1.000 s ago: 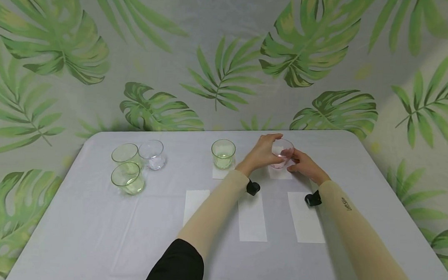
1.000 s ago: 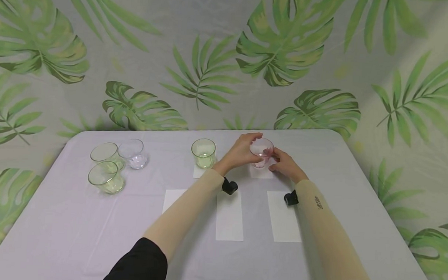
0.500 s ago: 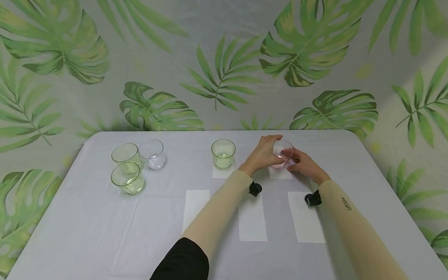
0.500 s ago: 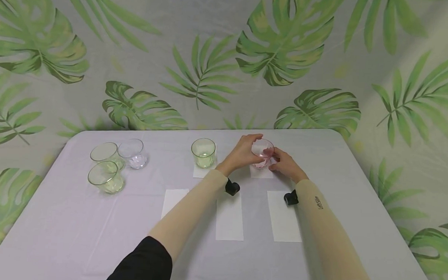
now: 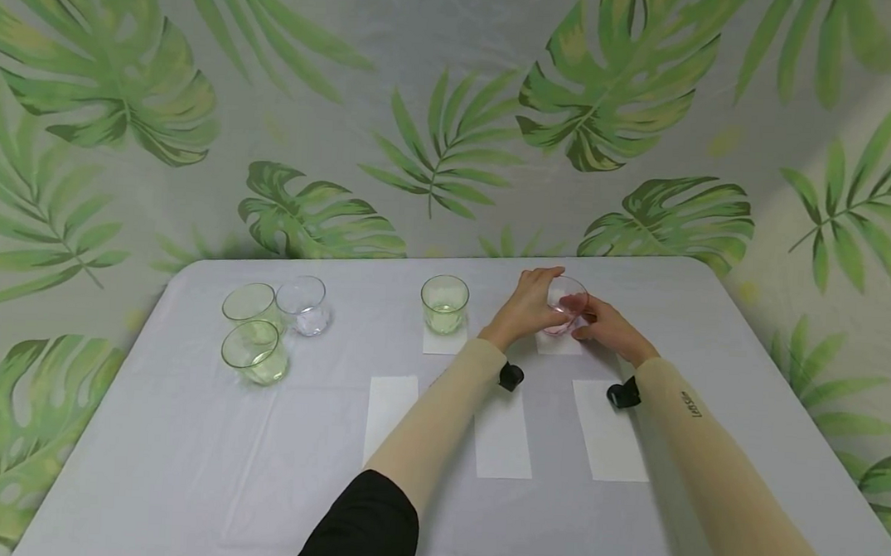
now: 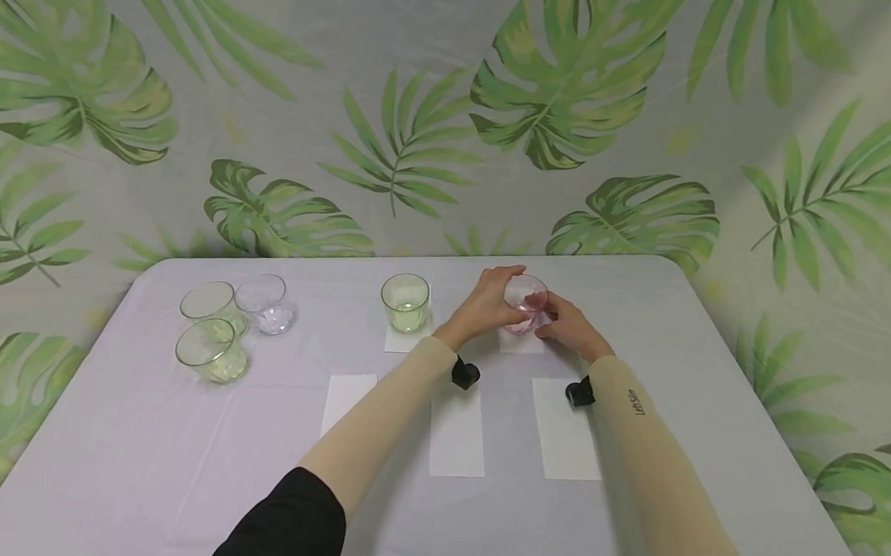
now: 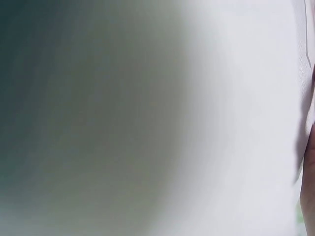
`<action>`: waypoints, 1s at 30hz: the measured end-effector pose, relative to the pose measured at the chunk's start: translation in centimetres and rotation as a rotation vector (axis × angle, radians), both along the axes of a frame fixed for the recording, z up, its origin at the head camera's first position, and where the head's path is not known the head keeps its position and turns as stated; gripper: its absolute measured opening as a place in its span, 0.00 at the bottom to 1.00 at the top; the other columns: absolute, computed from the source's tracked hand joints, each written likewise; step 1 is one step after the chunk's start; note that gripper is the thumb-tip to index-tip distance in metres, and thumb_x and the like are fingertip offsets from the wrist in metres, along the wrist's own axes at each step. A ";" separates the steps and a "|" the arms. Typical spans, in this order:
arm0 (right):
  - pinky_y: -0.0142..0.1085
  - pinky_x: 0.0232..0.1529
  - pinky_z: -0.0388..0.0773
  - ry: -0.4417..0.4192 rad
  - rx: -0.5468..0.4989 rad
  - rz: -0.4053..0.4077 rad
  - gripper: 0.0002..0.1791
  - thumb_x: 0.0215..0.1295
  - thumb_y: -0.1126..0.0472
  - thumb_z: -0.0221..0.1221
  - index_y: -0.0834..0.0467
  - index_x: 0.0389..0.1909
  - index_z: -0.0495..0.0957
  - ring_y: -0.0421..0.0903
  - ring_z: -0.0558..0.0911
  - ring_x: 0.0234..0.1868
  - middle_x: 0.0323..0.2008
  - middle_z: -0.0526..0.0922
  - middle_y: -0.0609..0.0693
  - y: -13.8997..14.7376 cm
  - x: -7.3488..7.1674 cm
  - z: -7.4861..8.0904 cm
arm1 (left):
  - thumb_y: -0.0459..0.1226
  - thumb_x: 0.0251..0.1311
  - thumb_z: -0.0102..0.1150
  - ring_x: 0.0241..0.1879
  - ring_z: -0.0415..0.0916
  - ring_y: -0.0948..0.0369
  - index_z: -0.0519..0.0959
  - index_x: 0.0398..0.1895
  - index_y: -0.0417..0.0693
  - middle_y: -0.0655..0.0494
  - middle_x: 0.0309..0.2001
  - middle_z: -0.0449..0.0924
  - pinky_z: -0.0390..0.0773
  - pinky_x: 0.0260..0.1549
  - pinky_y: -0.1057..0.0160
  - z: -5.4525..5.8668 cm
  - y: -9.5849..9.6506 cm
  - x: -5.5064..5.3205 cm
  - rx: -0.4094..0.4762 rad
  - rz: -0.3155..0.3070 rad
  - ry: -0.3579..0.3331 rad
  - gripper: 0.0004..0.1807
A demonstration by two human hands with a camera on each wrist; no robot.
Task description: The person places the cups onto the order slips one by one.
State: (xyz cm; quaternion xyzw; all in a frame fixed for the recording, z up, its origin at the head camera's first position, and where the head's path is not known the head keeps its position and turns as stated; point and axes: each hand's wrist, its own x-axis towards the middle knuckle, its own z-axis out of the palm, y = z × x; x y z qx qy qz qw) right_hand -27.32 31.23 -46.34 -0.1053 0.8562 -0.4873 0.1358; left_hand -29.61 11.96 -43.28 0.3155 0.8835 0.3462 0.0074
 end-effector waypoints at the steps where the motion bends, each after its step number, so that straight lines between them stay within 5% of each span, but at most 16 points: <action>1: 0.57 0.68 0.47 -0.001 -0.001 0.000 0.33 0.58 0.77 0.55 0.71 0.67 0.60 0.63 0.56 0.69 0.67 0.60 0.68 0.0 0.0 0.0 | 0.44 0.54 0.70 0.64 0.58 0.54 0.61 0.69 0.43 0.49 0.66 0.65 0.58 0.63 0.67 0.0 0.0 0.0 -0.003 0.001 -0.001 0.42; 15: 0.57 0.65 0.55 -0.025 0.001 -0.006 0.34 0.58 0.76 0.56 0.69 0.67 0.61 0.64 0.59 0.67 0.66 0.62 0.67 -0.1 0.1 0.4 | 0.44 0.51 0.72 0.63 0.60 0.53 0.62 0.70 0.43 0.50 0.67 0.65 0.62 0.60 0.68 1.0 -0.9 0.3 0.089 -0.030 -0.033 0.44; 30: 0.57 0.65 0.57 -0.012 -0.003 -0.011 0.33 0.59 0.74 0.57 0.68 0.67 0.61 0.64 0.58 0.68 0.66 0.62 0.66 0.2 0.3 0.6 | 0.42 0.53 0.70 0.63 0.63 0.59 0.61 0.70 0.44 0.52 0.66 0.65 0.62 0.61 0.66 2.8 -4.8 2.1 0.185 -0.149 -0.022 0.43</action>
